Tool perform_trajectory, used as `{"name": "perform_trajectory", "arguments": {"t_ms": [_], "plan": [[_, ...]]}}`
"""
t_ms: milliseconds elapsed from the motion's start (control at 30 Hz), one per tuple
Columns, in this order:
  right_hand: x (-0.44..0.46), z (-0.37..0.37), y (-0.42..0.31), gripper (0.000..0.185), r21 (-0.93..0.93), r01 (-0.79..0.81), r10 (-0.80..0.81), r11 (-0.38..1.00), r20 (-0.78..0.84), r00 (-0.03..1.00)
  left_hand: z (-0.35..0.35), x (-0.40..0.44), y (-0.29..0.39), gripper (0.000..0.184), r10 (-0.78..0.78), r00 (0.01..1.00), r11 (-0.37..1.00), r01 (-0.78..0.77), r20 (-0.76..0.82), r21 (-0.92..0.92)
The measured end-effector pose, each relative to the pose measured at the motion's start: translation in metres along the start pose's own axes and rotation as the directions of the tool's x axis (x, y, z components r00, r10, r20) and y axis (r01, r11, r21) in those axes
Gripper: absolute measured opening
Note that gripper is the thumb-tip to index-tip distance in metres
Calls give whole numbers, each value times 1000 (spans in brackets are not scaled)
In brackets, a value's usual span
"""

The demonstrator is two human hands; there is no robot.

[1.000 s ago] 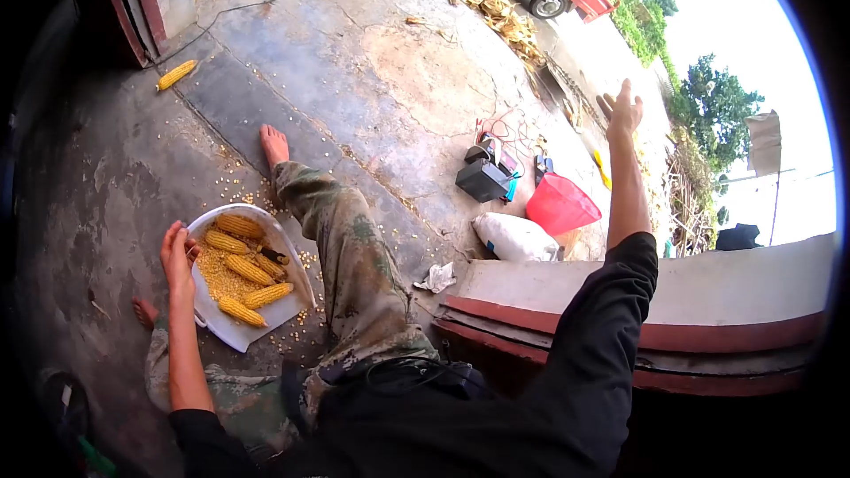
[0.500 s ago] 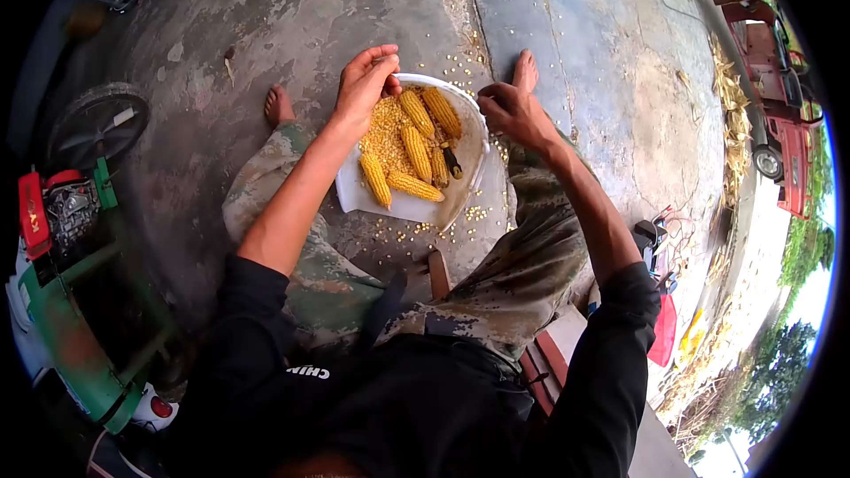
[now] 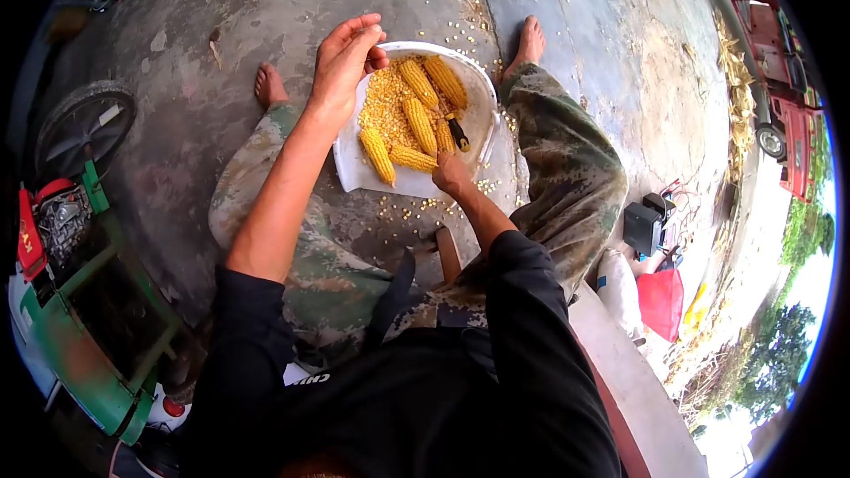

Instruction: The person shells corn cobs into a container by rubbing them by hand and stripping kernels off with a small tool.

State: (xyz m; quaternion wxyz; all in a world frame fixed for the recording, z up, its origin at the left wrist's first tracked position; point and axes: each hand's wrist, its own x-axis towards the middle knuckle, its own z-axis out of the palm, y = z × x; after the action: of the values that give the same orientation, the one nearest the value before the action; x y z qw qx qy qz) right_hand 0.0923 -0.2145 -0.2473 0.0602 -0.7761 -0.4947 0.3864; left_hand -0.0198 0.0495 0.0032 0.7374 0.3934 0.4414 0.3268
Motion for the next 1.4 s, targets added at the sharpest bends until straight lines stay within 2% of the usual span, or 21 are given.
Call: {"name": "perform_trajectory", "arguments": {"t_ms": [67, 133, 167, 200, 267, 300, 333, 533, 600, 667, 700, 767, 833, 900, 933, 1000, 1033, 1100, 1233, 1300, 1400], "plan": [[-2, -7, 3, 22, 50, -15, 17, 999, -42, 999, 2, -1, 0, 28, 4, 1000, 1000, -4, -1, 13], [4, -24, 0, 26, 101, -117, 133, 988, -171, 976, 3, 0, -4, 28, 5, 1000, 1000, -5, 5, 17], [7, -30, -2, 28, 112, -86, 114, 990, -275, 955, 3, 1, -6, 29, 10, 1000, 1000, -10, 11, 20], [15, -30, 4, 28, 114, -87, 115, 990, -272, 955, 4, 1, -7, 29, 8, 1000, 1000, -8, 10, 22], [30, -24, 19, 30, 52, -127, 132, 990, -88, 987, 5, 1, -10, 29, -2, 1000, 1000, 1, 19, 22], [31, -24, 15, 33, 10, -190, 190, 982, -3, 982, 5, 0, -11, 29, -4, 1000, 1000, 3, 19, 26], [29, -25, 6, 33, 15, -192, 192, 981, -2, 981, 5, 1, -12, 29, 0, 1000, 1000, 0, 14, 30], [14, 2, -18, 40, -69, -334, 305, 940, -267, 914, 8, 2, -12, 29, -15, 1000, 1000, 15, 1, 28], [13, 9, -22, 37, -138, -322, 287, 937, -223, 931, 9, 3, -12, 29, -14, 1000, 1000, 14, 8, 25], [11, 17, -22, 36, -49, -318, 284, 947, -339, 897, 10, 4, -12, 29, -30, 1000, 999, 30, 0, 40], [8, 15, -24, 36, -49, -313, 279, 948, -338, 899, 10, 4, -13, 29, -27, 1000, 999, 27, -4, 41], [5, 6, -24, 34, 85, -369, 378, 926, -231, 896, 10, 3, -13, 29, -13, 1000, 1000, 13, -8, 14], [14, -7, -25, 32, 155, -321, 353, 934, -279, 893, 7, 3, -12, 29, -12, 1000, 1000, 12, -4, 17], [32, -26, -30, 29, 282, -174, 284, 943, -416, 864, 8, 3, -11, 29, -11, 1000, 1000, 11, 1, 18], [44, -38, -34, 29, 282, -170, 280, 944, -414, 866, 8, 3, -11, 28, -14, 1000, 1000, 14, -10, 8], [66, -61, -40, 27, 139, -81, 151, 987, -625, 766, 5, 3, -9, 28, -16, 1000, 1000, 16, -22, 3], [78, -65, -36, 27, 140, -81, 152, 987, -624, 766, 5, 3, -9, 28, -12, 1000, 1000, 12, -15, 1], [95, -75, -29, 29, 117, -239, 266, 964, -408, 873, 6, 2, -10, 28, -9, 1000, 1000, 9, -9, -2], [109, -78, -27, 39, 122, -249, 275, 961, -315, 908, 8, 1, -11, 28, -25, 999, 999, 27, -36, 44], [113, -85, -31, 45, 64, -302, 308, 951, -246, 919, 9, 2, -13, 28, -18, 999, 997, 20, -31, 68], [102, -95, -30, 50, 71, -228, 238, 971, -229, 944, 8, 5, -20, 27, -18, 999, 996, 21, -34, 88]]}}
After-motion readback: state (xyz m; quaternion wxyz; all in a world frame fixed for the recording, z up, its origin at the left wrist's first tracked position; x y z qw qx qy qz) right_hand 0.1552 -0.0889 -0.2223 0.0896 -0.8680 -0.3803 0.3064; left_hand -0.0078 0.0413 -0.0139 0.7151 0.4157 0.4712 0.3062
